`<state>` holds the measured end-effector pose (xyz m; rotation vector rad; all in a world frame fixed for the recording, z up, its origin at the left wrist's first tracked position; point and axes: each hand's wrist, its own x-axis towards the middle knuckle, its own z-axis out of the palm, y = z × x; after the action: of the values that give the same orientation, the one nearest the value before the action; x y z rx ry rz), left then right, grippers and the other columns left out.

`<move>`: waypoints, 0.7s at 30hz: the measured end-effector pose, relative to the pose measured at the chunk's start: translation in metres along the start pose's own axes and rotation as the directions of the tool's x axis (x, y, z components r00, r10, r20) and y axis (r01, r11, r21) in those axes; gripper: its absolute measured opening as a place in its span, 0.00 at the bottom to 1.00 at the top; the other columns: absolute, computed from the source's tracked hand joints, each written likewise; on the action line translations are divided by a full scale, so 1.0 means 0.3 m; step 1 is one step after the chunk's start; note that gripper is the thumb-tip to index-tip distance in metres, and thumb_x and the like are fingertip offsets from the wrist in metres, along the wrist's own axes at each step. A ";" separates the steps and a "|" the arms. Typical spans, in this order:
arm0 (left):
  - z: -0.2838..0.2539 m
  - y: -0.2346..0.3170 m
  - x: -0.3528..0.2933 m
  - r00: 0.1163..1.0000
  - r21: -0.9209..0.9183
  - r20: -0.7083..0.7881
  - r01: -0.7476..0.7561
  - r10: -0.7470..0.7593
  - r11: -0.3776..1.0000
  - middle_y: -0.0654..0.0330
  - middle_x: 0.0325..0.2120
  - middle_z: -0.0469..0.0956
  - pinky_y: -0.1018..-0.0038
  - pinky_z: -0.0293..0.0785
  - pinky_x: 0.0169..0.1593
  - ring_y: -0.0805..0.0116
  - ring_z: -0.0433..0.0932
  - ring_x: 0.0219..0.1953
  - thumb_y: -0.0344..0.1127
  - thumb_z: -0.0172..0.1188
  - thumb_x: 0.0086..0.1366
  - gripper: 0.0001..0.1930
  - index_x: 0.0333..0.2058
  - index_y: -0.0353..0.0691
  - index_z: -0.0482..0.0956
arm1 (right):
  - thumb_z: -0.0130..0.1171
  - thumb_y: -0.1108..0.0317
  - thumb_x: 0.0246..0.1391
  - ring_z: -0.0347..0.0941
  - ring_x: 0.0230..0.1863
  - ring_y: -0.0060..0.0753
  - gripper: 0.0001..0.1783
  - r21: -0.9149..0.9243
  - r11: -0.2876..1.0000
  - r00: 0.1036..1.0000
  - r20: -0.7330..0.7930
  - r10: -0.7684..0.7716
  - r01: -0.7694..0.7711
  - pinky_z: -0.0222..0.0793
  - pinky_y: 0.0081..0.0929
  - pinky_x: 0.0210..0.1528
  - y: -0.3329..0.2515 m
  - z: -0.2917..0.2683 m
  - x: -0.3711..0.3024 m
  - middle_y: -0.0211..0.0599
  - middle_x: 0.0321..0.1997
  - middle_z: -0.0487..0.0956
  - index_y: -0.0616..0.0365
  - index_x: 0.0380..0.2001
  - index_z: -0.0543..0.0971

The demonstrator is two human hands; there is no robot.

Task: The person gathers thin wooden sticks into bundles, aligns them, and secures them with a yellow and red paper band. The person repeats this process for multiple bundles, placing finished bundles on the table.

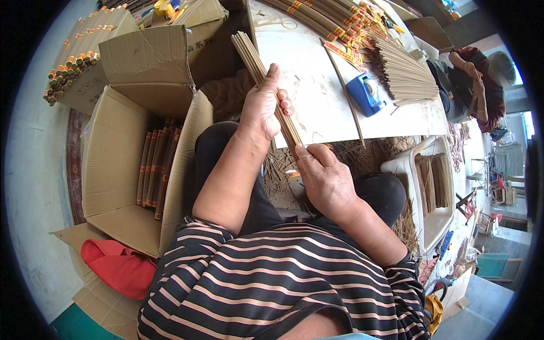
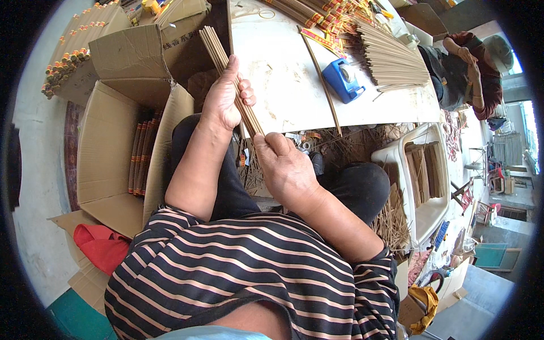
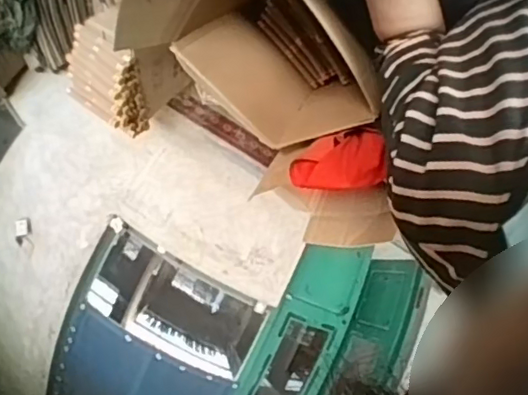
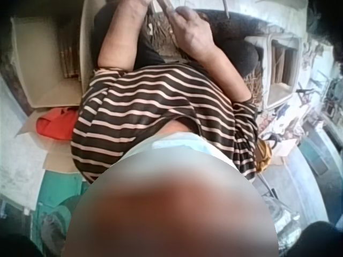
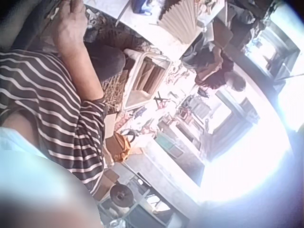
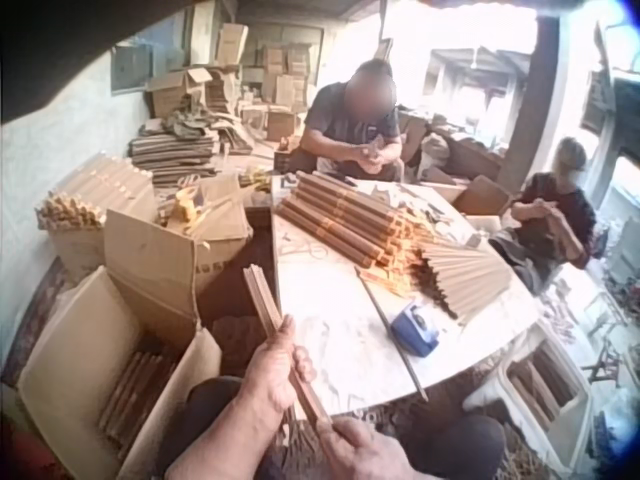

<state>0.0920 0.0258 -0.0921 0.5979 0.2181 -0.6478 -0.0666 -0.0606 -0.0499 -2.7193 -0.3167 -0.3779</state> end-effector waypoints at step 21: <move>0.052 0.074 -0.095 0.934 0.007 0.197 -0.304 0.297 0.953 0.69 0.10 0.66 0.81 0.63 0.18 0.77 0.66 0.13 0.39 0.59 0.59 0.16 0.15 0.47 0.67 | 0.58 0.60 0.52 0.74 0.25 0.43 0.17 0.251 0.750 0.771 0.401 0.495 -0.612 0.68 0.34 0.30 0.038 0.059 0.028 0.48 0.21 0.74 0.67 0.31 0.71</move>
<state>0.0837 0.0451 -0.0589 0.5849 -0.0693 -0.4098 -0.0517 -0.0624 -0.0669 -2.3296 0.3370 0.2681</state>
